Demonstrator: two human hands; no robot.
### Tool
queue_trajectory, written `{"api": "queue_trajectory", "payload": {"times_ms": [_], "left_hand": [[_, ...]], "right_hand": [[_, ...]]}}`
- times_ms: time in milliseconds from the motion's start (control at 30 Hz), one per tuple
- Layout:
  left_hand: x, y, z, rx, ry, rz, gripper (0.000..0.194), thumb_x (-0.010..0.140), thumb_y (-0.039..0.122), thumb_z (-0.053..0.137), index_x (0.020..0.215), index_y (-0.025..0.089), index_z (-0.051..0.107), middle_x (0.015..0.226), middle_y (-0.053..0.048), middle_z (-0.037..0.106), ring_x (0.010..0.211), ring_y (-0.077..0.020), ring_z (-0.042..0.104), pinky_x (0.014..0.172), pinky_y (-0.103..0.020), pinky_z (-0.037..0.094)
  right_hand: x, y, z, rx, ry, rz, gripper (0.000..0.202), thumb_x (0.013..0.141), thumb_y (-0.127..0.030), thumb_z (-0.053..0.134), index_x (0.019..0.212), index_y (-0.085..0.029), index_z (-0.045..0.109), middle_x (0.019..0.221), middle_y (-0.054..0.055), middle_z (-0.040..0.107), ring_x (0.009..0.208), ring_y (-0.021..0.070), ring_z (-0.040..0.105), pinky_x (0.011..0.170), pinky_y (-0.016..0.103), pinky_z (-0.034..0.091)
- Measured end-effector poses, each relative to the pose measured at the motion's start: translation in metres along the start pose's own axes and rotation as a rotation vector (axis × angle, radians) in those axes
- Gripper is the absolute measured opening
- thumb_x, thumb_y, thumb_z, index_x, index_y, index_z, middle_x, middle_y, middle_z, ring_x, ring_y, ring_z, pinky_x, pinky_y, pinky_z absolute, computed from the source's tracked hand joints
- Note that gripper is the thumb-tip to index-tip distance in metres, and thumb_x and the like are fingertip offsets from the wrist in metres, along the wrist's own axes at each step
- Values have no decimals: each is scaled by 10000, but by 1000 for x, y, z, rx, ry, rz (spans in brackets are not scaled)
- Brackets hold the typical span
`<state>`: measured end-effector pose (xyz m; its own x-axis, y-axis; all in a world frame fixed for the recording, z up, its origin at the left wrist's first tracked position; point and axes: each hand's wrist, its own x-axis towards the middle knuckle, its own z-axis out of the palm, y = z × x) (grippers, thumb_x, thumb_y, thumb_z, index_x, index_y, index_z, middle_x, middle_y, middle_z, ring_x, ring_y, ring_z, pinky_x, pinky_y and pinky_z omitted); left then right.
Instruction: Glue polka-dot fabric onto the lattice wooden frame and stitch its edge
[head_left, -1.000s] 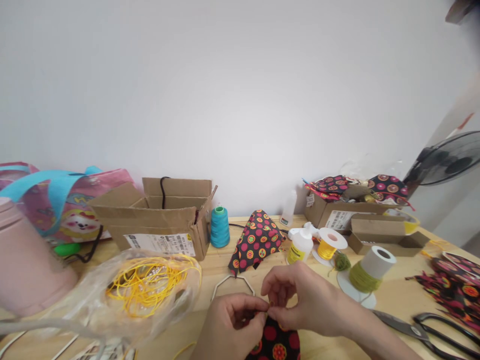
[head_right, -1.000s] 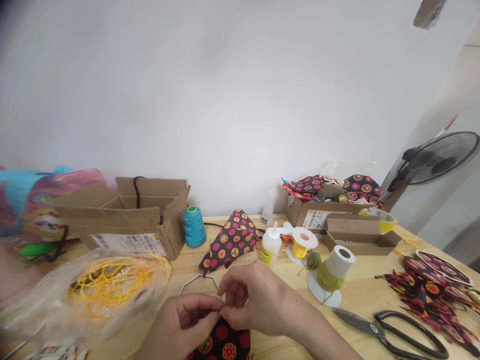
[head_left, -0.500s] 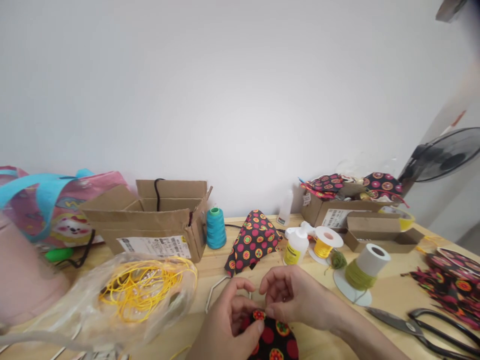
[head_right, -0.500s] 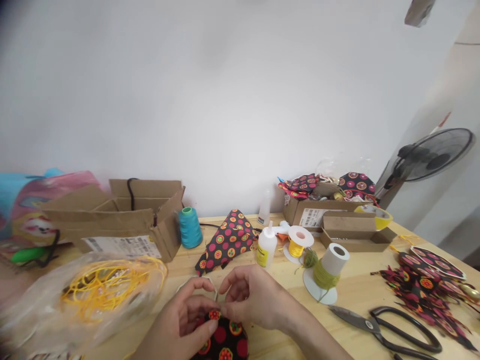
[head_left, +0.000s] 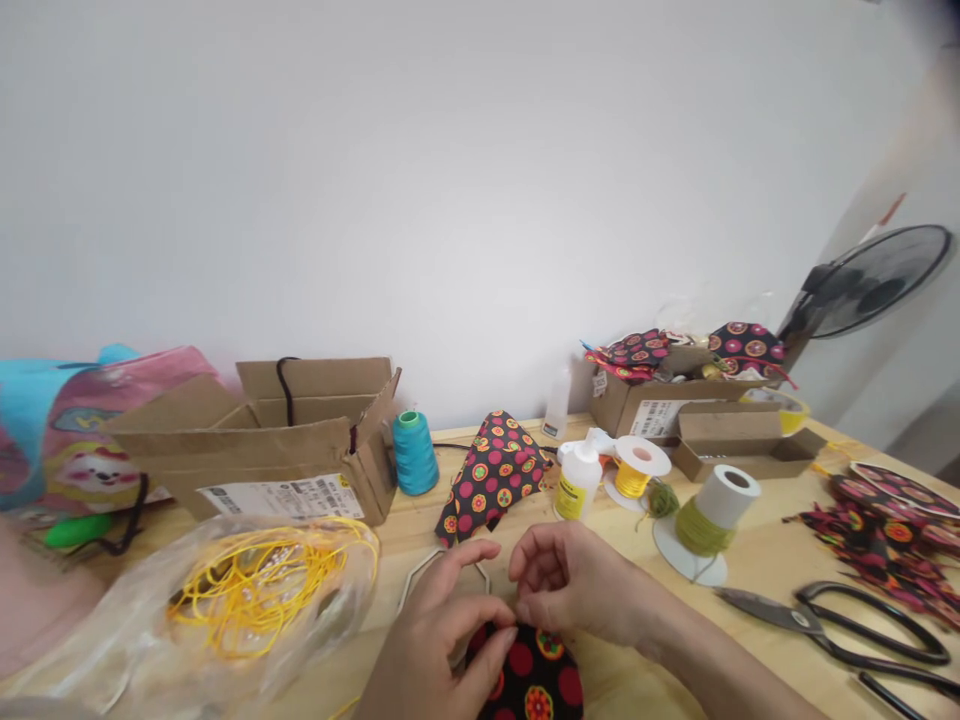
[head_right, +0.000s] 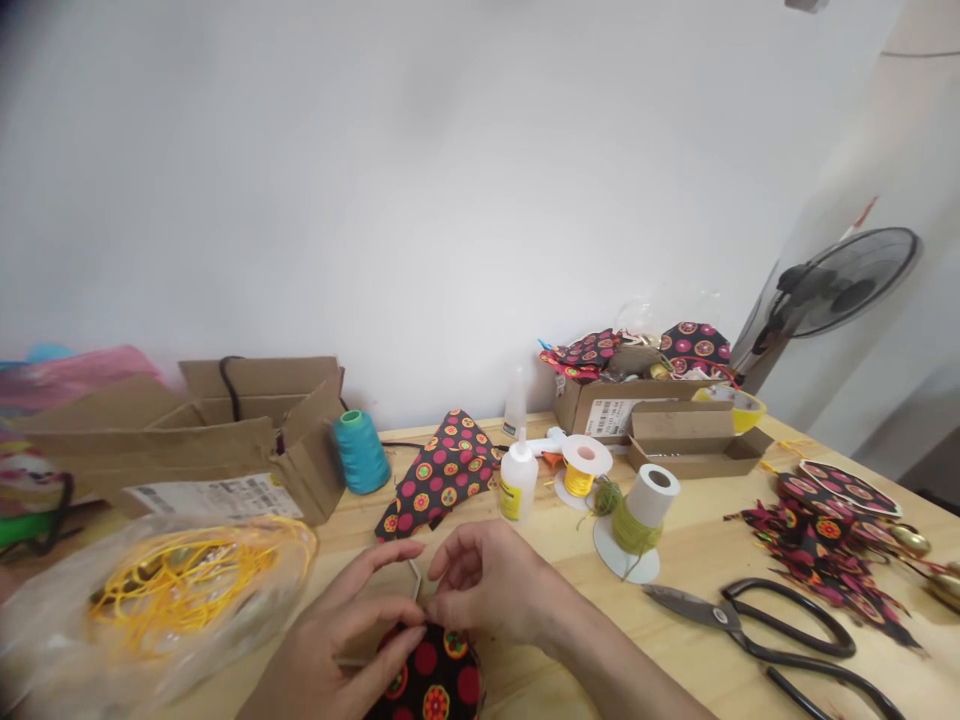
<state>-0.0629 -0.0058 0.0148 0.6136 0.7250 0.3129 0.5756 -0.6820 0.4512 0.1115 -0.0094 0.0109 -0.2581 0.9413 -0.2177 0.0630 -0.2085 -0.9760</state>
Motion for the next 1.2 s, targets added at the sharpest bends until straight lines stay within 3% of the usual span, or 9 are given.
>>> {"api": "queue_trajectory", "payload": {"times_ms": [133, 400, 567, 867, 1200], "left_hand": [[1, 1, -2, 76, 11, 105, 173, 757, 143, 474, 698, 223, 616, 1170, -74, 539, 1050, -241, 528, 809, -381, 492], [5, 2, -6, 176, 61, 353, 178, 684, 52, 486, 657, 204, 574, 1037, -92, 620, 970, -251, 574, 878, -540, 411], [3, 1, -9, 178, -17, 304, 149, 744, 114, 488, 720, 222, 588, 1096, -83, 590, 1026, -247, 541, 888, -512, 418], [1, -7, -4, 146, -36, 212, 155, 796, 191, 464, 776, 247, 606, 1193, -66, 512, 1099, -249, 480, 891, -490, 422], [6, -3, -5, 230, 55, 419, 188, 702, 40, 463, 664, 202, 550, 1045, -70, 590, 1021, -230, 532, 920, -518, 372]], "right_hand": [[0, 1, 0, 8, -33, -15, 179, 532, -78, 600, 685, -145, 536, 530, -69, 543, 464, 41, 462, 454, 163, 354], [-1, 1, -1, -6, -36, -21, 182, 541, -97, 628, 686, -143, 529, 573, -50, 564, 501, 56, 485, 481, 177, 366], [-2, 0, -3, 22, -44, -33, 199, 540, -90, 633, 696, -146, 524, 571, -55, 560, 495, 52, 480, 479, 175, 365], [-2, -1, -3, 73, -57, -5, 214, 535, -115, 658, 700, -151, 526, 542, -60, 548, 473, 52, 465, 467, 177, 345], [-4, -5, 2, 69, -63, 32, 202, 483, -82, 632, 641, -160, 534, 473, -88, 520, 420, 46, 439, 445, 172, 339]]}}
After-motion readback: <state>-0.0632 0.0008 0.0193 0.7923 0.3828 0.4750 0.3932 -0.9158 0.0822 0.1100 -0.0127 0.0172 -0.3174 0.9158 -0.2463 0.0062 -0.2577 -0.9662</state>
